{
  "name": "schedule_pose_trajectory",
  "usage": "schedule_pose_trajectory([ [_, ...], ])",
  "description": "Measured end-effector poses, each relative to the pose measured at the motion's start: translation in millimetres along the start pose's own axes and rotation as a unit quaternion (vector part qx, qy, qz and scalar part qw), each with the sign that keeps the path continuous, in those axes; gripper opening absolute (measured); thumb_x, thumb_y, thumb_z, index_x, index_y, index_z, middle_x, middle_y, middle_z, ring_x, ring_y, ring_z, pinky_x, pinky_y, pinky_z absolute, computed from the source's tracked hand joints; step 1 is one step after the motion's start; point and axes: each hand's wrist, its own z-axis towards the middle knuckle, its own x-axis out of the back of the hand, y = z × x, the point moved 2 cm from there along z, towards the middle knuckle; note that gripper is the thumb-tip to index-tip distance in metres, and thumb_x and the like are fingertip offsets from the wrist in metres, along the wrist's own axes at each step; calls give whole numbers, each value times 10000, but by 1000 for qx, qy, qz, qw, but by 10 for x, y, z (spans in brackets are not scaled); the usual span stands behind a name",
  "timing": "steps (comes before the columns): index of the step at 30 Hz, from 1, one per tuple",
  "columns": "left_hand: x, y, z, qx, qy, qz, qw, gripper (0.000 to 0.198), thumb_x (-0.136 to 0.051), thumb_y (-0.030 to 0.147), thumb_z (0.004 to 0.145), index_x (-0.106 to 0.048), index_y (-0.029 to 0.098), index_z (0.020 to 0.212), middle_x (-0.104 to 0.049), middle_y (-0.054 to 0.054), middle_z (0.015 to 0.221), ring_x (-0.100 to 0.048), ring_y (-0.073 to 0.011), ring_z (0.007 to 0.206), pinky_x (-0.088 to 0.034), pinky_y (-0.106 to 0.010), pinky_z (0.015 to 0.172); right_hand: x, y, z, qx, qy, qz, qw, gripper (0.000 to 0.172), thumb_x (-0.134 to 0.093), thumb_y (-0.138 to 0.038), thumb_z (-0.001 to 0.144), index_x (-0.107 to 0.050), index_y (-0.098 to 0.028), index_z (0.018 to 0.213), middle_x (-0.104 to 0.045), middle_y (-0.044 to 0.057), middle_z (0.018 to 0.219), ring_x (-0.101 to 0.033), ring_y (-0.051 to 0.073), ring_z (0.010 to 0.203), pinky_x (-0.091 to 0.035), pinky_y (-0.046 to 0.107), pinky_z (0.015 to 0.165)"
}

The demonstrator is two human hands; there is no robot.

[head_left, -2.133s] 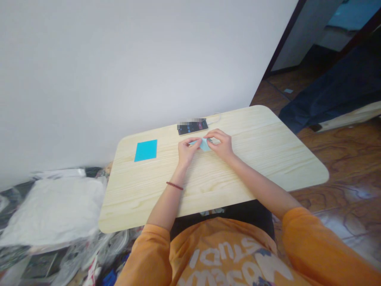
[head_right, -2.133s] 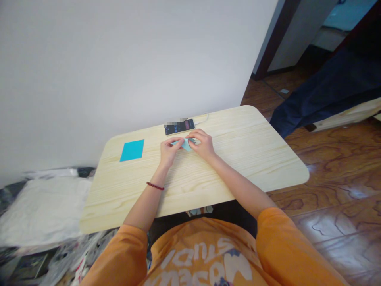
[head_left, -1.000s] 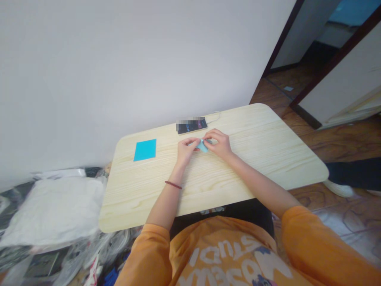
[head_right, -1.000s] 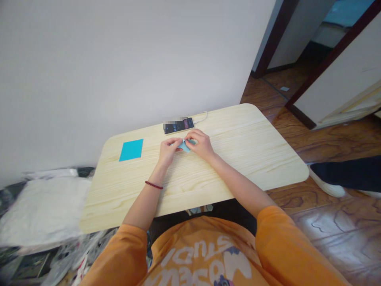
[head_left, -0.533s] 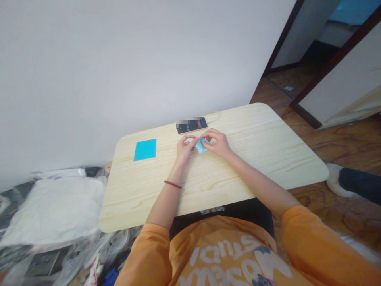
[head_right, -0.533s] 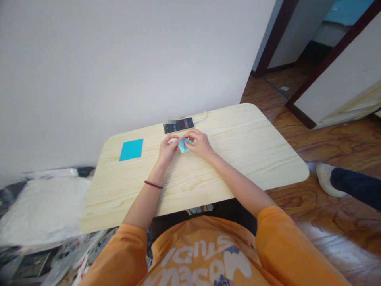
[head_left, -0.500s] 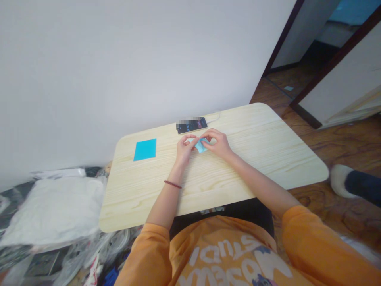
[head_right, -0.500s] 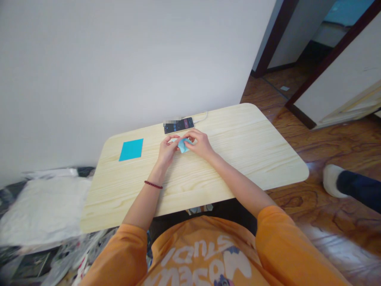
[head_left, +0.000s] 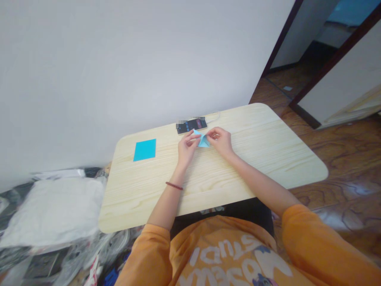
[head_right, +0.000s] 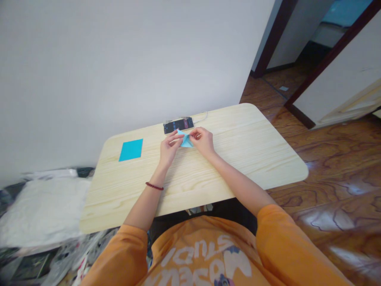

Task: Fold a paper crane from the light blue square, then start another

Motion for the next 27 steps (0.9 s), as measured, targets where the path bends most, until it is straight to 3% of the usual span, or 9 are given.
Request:
schedule_pose_trajectory([
  [2,-14,7,-3,-9,-11,12,1000,307,-725,363,670,-727,176,912,-582,-138,1258,-652,-203,883,-512,-297,740,-5,9,6,-17,6,4,1000,24,-619,-204,654,-611,-184,645,-614,-8,634,-554,119,569,-457,240,521],
  [5,-35,-9,9,12,-26,-2,1000,336,-676,379,714,-713,165,970,-694,-118,1028,-655,-188,812,-513,-307,749,-11,21,13,-49,13,14,999,49,-635,-219,636,-602,-183,639,-604,-12,605,-545,120,554,-451,246,520],
  [9,-49,13,13,27,-45,-53,997,307,-656,363,715,-712,165,942,-704,-95,1013,-640,-210,937,-503,-327,821,-9,34,21,-83,21,35,996,71,-638,-212,609,-579,-186,641,-579,-24,581,-532,117,546,-451,249,536],
  [13,-95,74,-46,47,-94,-64,992,575,-777,282,590,-634,168,1134,-700,-96,989,-651,-208,902,-498,-345,843,-9,49,37,-84,22,48,995,108,-631,-202,610,-528,-193,641,-552,-32,584,-524,111,556,-446,244,550],
  [16,-119,83,-80,54,-88,-44,994,717,-812,253,543,-576,158,1213,-695,-106,980,-658,-196,851,-511,-342,819,-18,63,46,-80,12,57,995,151,-643,-224,622,-497,-195,647,-544,-35,599,-511,101,550,-438,240,551],
  [22,-58,21,-13,22,-25,-34,999,470,-748,274,622,-663,150,1067,-672,-114,1105,-639,-224,956,-511,-342,829,-67,38,20,-141,-74,168,973,273,-723,-327,580,-502,-187,659,-511,-48,568,-442,69,484,-352,209,457],
  [27,-18,-24,31,47,-12,-57,997,416,-739,274,635,-686,166,1033,-683,-91,1095,-623,-235,1009,-493,-363,877,-71,-31,11,-178,-111,241,948,357,-785,-385,538,-544,-180,704,-516,-52,553,-409,54,432,-265,203,397],
])
